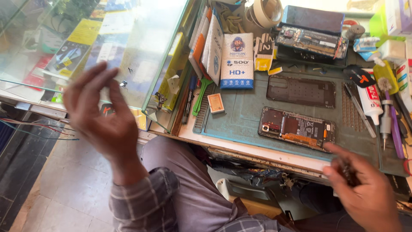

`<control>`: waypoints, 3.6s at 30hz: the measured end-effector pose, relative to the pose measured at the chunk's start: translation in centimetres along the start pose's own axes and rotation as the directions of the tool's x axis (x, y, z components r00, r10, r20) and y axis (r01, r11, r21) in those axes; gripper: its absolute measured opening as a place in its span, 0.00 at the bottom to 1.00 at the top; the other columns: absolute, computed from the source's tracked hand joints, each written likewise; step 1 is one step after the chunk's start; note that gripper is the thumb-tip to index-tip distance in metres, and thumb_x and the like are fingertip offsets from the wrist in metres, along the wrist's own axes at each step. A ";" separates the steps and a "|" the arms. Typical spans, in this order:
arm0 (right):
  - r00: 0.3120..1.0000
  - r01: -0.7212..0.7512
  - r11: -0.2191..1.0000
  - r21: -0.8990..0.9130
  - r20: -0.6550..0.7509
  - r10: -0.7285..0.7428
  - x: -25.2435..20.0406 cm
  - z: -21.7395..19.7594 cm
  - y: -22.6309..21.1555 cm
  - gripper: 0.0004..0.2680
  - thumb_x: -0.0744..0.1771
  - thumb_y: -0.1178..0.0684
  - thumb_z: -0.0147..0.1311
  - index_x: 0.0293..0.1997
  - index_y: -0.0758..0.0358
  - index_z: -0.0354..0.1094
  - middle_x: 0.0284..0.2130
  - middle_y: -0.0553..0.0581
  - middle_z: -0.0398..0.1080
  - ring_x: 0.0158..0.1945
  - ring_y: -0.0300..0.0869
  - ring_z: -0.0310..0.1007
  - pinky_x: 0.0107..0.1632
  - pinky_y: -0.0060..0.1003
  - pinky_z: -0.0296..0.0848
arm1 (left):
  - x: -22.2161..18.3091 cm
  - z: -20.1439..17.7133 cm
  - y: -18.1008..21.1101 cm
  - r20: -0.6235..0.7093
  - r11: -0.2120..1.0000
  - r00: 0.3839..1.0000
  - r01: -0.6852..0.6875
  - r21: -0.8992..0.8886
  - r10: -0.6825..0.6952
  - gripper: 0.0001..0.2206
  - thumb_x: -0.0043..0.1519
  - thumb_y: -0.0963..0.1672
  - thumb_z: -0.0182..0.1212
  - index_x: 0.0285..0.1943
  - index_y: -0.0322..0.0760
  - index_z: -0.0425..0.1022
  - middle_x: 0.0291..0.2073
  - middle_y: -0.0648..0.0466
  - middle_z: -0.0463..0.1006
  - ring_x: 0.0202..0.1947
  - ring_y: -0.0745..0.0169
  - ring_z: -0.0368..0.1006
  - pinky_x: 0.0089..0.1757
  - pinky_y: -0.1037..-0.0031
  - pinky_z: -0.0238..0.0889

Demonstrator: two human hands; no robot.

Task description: The person uses tweezers to carefully lift and reposition internal components inside a disassembled smartphone. They repeatedly adjust the camera module and ribbon cables while holding the device steady on a cluttered workbench.

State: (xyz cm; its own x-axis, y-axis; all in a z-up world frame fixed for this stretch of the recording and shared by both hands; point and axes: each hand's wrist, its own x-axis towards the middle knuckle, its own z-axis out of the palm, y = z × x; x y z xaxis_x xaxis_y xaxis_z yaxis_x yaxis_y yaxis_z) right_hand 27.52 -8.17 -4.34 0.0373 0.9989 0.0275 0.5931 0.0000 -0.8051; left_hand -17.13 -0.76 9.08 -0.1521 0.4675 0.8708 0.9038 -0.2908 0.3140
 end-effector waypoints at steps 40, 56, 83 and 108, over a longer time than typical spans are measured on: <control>0.941 0.190 0.924 0.333 -0.331 -0.075 -1.4 2.5 -1.3 0.10 0.72 0.56 0.45 0.58 0.68 0.61 0.56 0.67 0.75 0.48 0.44 0.82 0.43 0.33 0.79 | -5.9 15.5 14.4 0.815 0.854 0.402 0.135 -0.503 0.416 0.36 0.44 0.49 0.80 0.60 0.34 0.66 0.47 0.42 0.78 0.50 0.38 0.76 0.47 0.57 0.69; 0.992 -0.076 0.798 0.598 -0.035 0.121 -1.1 3.2 0.3 0.11 0.64 0.65 0.57 0.50 0.67 0.63 0.45 0.60 0.73 0.43 0.37 0.74 0.45 0.32 0.74 | -11.9 9.0 14.4 0.925 -0.137 0.380 0.918 -0.372 0.031 0.28 0.63 0.46 0.69 0.68 0.28 0.64 0.51 0.50 0.77 0.52 0.67 0.74 0.51 0.76 0.70; 0.979 0.200 0.781 0.591 -0.102 -0.174 3.4 1.8 -3.7 0.15 0.65 0.66 0.57 0.56 0.63 0.59 0.58 0.67 0.72 0.61 0.44 0.74 0.55 0.34 0.76 | -9.7 14.8 10.5 0.954 0.048 0.294 0.954 -0.297 0.068 0.19 0.57 0.44 0.73 0.53 0.29 0.77 0.40 0.55 0.83 0.39 0.71 0.77 0.42 0.76 0.73; 0.958 0.273 0.955 -0.118 -0.051 -0.281 2.0 -0.9 -6.3 0.14 0.71 0.58 0.51 0.65 0.63 0.67 0.40 0.54 0.79 0.39 0.35 0.79 0.40 0.31 0.75 | -10.3 11.7 10.9 0.921 0.355 0.388 0.866 -0.353 -0.028 0.15 0.60 0.42 0.69 0.54 0.30 0.76 0.39 0.55 0.82 0.41 0.72 0.76 0.43 0.78 0.72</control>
State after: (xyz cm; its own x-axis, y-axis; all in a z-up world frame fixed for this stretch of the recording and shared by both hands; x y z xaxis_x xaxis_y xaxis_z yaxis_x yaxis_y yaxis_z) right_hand 24.55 -6.27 1.32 -0.0898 0.9551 0.2823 0.6715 0.2674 -0.6911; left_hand -1.02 1.03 -0.93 0.2839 0.9586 -0.0199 0.0475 0.0066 0.9988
